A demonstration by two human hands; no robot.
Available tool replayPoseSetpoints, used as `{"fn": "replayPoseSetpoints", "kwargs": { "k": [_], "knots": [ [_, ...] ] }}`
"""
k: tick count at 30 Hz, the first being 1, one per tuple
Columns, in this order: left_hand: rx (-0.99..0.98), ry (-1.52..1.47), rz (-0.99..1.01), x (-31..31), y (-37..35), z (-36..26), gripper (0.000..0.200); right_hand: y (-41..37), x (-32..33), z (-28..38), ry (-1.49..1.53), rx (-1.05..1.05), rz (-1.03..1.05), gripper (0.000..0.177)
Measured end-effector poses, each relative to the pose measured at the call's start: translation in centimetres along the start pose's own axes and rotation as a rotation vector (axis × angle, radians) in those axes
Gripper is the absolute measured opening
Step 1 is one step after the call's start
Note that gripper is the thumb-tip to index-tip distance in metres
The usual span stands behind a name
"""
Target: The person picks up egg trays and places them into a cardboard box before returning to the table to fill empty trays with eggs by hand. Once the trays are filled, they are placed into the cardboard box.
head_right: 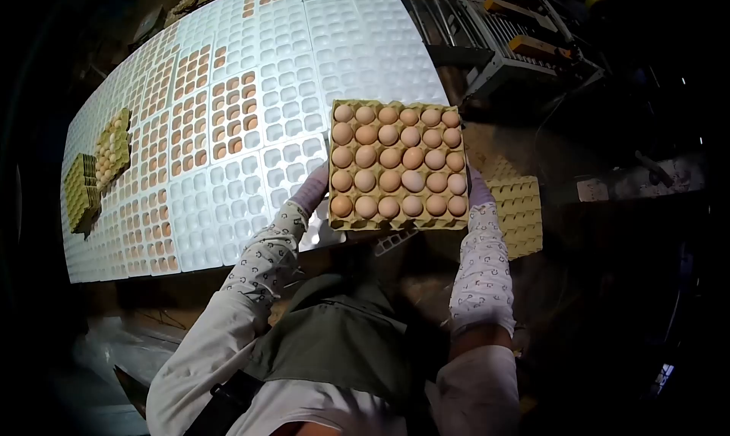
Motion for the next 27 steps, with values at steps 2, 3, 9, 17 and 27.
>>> {"fn": "replayPoseSetpoints", "kwargs": {
  "k": [2,3,9,17,27],
  "knots": [
    [0.111,0.270,-0.150,1.7,-0.5,3.1,0.048,0.0,0.7,0.1,-0.166,0.066,0.056,0.038],
    [0.296,0.271,-0.288,3.5,-2.5,1.8,0.051,-1.0,1.5,0.2,-0.174,0.128,0.044,0.037],
    [-0.468,1.064,-0.104,1.9,-10.6,-15.1,0.051,-16.3,-8.1,15.1,-0.607,0.717,0.221,0.046],
    [0.047,-0.136,-0.113,5.0,-6.1,-11.6,0.028,-13.2,-9.9,14.0,-0.287,0.436,0.519,0.042],
    [0.155,-0.004,-0.089,4.3,-5.9,-14.1,0.039,-13.3,-14.6,15.4,-0.536,0.512,0.539,0.040]
  ]
}}
Point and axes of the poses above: each hand's wrist, its own y-axis towards the middle knuckle, its own x-axis out of the back of the hand, z = x × y, the point moved 8 cm from there along y, towards the middle knuckle, and after that the axes turned 10 degrees about y, right-handed, at the moved point
